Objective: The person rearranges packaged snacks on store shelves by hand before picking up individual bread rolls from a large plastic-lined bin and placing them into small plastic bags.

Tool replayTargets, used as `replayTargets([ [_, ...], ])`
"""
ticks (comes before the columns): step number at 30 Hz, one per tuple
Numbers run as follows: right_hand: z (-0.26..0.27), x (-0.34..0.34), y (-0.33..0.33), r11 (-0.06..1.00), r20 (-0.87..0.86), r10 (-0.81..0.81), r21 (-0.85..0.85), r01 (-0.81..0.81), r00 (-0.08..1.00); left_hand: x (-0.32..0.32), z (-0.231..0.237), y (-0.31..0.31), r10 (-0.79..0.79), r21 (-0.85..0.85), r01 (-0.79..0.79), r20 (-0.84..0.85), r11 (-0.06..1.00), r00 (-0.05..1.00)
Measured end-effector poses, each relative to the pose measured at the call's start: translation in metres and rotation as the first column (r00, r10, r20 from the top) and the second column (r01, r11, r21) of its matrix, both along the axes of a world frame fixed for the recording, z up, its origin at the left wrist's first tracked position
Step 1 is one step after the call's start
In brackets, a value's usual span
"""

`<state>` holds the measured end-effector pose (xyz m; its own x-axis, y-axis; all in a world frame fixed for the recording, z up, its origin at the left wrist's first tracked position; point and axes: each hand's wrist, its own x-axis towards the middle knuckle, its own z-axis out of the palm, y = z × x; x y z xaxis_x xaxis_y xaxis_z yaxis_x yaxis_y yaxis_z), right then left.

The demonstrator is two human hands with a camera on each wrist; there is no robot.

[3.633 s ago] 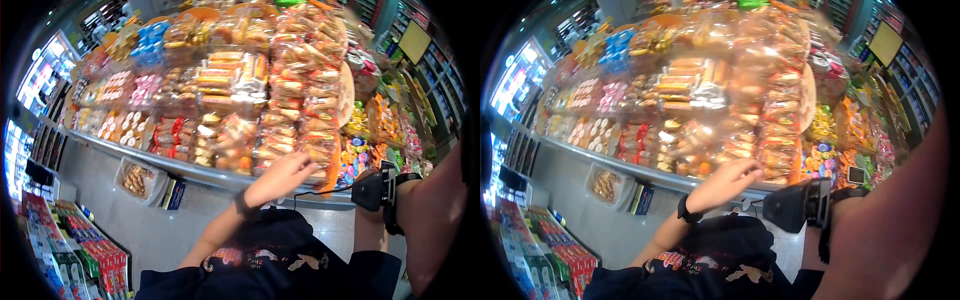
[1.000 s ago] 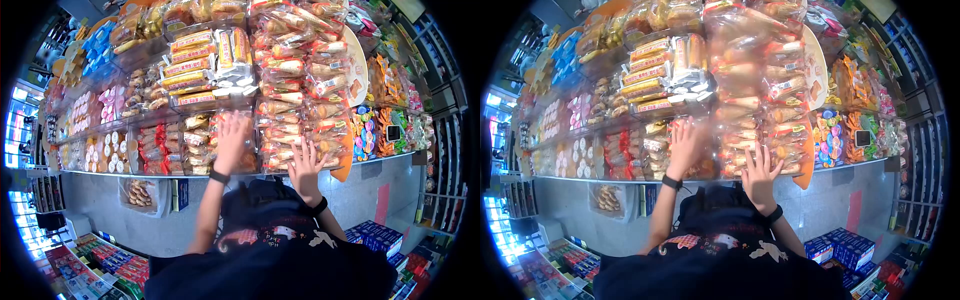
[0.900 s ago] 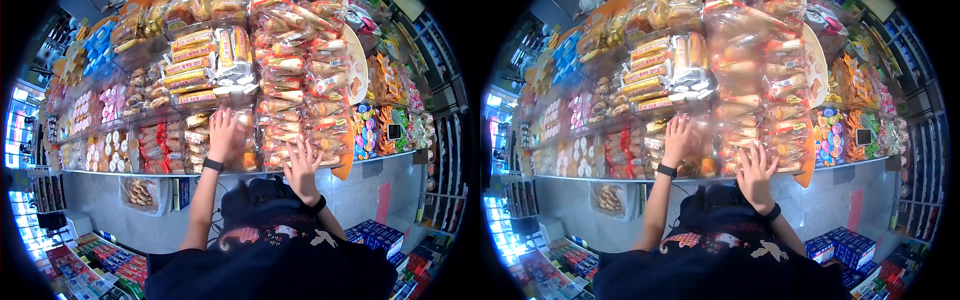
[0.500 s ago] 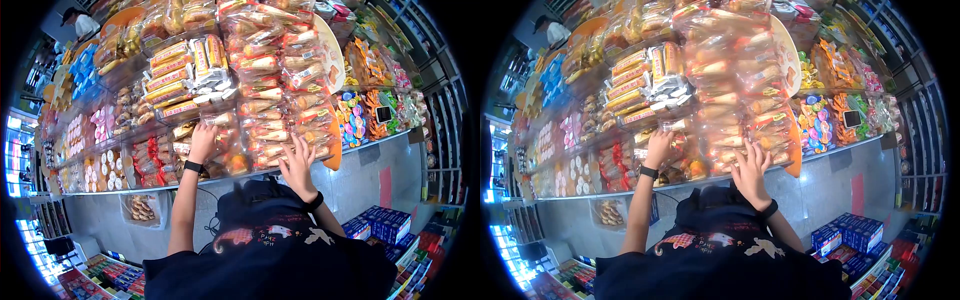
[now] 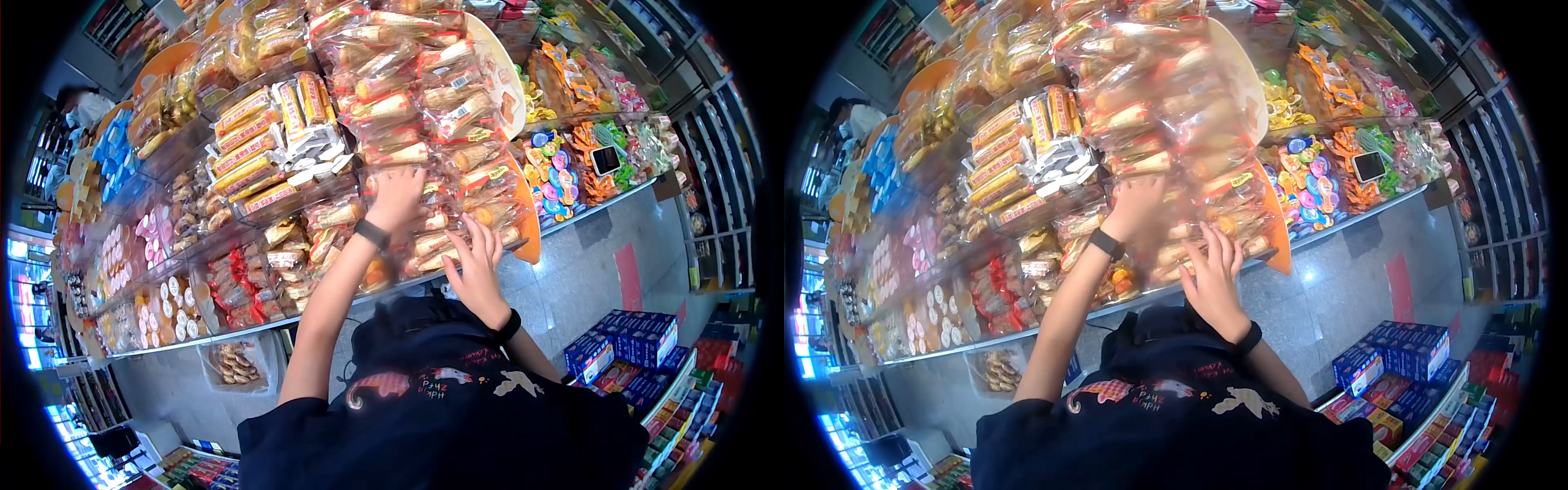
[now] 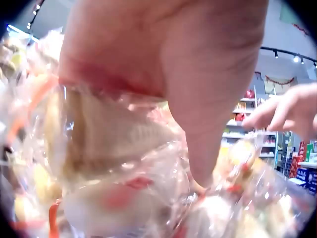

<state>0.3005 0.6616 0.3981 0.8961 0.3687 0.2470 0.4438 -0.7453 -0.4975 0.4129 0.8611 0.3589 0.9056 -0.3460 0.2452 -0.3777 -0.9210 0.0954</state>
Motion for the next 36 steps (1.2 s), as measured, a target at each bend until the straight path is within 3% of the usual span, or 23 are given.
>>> replayTargets([
  [1,0.002,0.001,-0.002,1.000,0.004,0.003,0.011,-0.003,1.000,0.003,0.002,0.000,-0.011,-0.002,0.011,0.006,1.000,1.000],
  [3,0.006,0.003,-0.007,1.000,0.006,-0.026,0.011,0.026,1.000,0.009,0.007,0.010,0.014,-0.254,-0.040,-0.106,0.966,0.994],
  [4,0.006,0.001,-0.011,0.998,0.013,-0.048,0.029,0.047,0.999,-0.002,0.047,0.009,0.060,-0.367,-0.132,-0.200,0.921,0.978],
  [5,0.005,-0.003,-0.014,0.997,0.016,-0.067,0.046,0.067,0.998,-0.009,0.050,0.012,0.111,-0.394,-0.149,-0.118,0.907,0.987],
  [7,0.002,-0.006,-0.018,0.996,0.003,-0.077,0.046,0.077,0.997,-0.030,0.079,0.004,0.005,-0.460,-0.095,-0.194,0.883,0.981],
  [9,0.000,-0.006,-0.020,0.996,-0.008,-0.066,0.058,0.067,0.998,-0.037,0.037,-0.005,-0.141,-0.429,0.072,-0.131,0.900,0.981],
  [11,0.002,-0.005,-0.018,0.998,-0.014,-0.045,0.048,0.046,0.999,-0.042,0.011,-0.024,-0.103,-0.222,0.037,-0.291,0.974,0.951],
  [12,0.002,-0.005,-0.017,0.999,-0.010,-0.033,0.042,0.033,0.999,-0.039,-0.009,-0.029,-0.094,-0.183,0.060,-0.184,0.981,0.978],
  [13,0.003,-0.002,-0.016,0.999,-0.003,-0.022,0.036,0.022,1.000,-0.035,-0.007,-0.032,-0.091,-0.141,0.080,-0.072,0.987,0.993],
  [17,0.003,0.001,-0.015,0.998,-0.020,-0.011,0.055,0.013,1.000,-0.030,0.001,-0.027,-0.005,-0.144,-0.005,-0.073,0.990,0.997],
  [19,-0.001,0.006,-0.013,0.997,-0.032,0.007,0.073,-0.005,0.999,-0.025,-0.010,-0.027,-0.030,-0.206,0.051,0.105,0.977,0.994],
  [20,-0.002,0.008,-0.012,0.997,-0.023,0.021,0.079,-0.019,1.000,-0.024,-0.019,-0.025,-0.041,-0.071,0.047,0.076,0.996,0.996],
  [21,-0.004,0.008,-0.013,0.999,-0.017,0.033,0.025,-0.033,0.999,-0.022,-0.034,-0.025,-0.069,-0.116,0.070,0.012,0.991,0.998],
  [22,-0.005,0.010,-0.009,0.998,-0.002,0.063,-0.019,-0.063,0.998,-0.032,-0.015,-0.027,-0.083,-0.267,0.059,-0.079,0.962,0.993],
  [23,-0.007,0.011,-0.006,0.997,0.020,0.073,-0.042,-0.072,0.997,-0.034,-0.015,-0.024,-0.110,-0.317,0.086,-0.058,0.945,0.992],
  [24,-0.015,0.012,-0.003,0.993,0.054,0.088,-0.084,-0.083,0.995,-0.040,-0.020,-0.021,-0.088,-0.197,0.094,0.037,0.976,0.995],
  [25,-0.022,0.014,-0.002,0.982,0.068,0.149,-0.129,-0.139,0.987,-0.040,-0.016,-0.021,-0.036,-0.298,-0.008,-0.141,0.955,0.989],
  [26,-0.026,0.015,0.001,0.973,0.030,0.186,-0.146,-0.180,0.982,-0.033,-0.044,-0.012,-0.108,-0.297,0.074,-0.099,0.952,0.989],
  [28,-0.019,0.011,0.009,0.963,-0.054,0.185,-0.188,-0.192,0.981,-0.035,-0.025,0.010,-0.009,-0.209,0.013,0.019,0.978,1.000],
  [29,-0.012,0.015,0.022,0.958,-0.028,0.230,-0.169,-0.231,0.973,-0.035,-0.024,0.008,-0.017,-0.254,0.016,-0.002,0.967,1.000],
  [33,-0.022,0.013,0.016,0.941,-0.042,0.181,-0.282,-0.186,0.983,-0.020,-0.023,-0.012,-0.054,-0.105,0.039,-0.152,0.994,0.987],
  [34,-0.024,0.013,0.017,0.940,-0.030,0.189,-0.283,-0.189,0.982,-0.025,-0.018,-0.013,-0.045,-0.097,0.051,0.057,0.994,0.997],
  [36,-0.031,0.015,0.020,0.942,-0.074,0.154,-0.291,-0.169,0.985,-0.016,-0.028,-0.020,-0.017,-0.091,0.025,0.081,0.996,0.997],
])
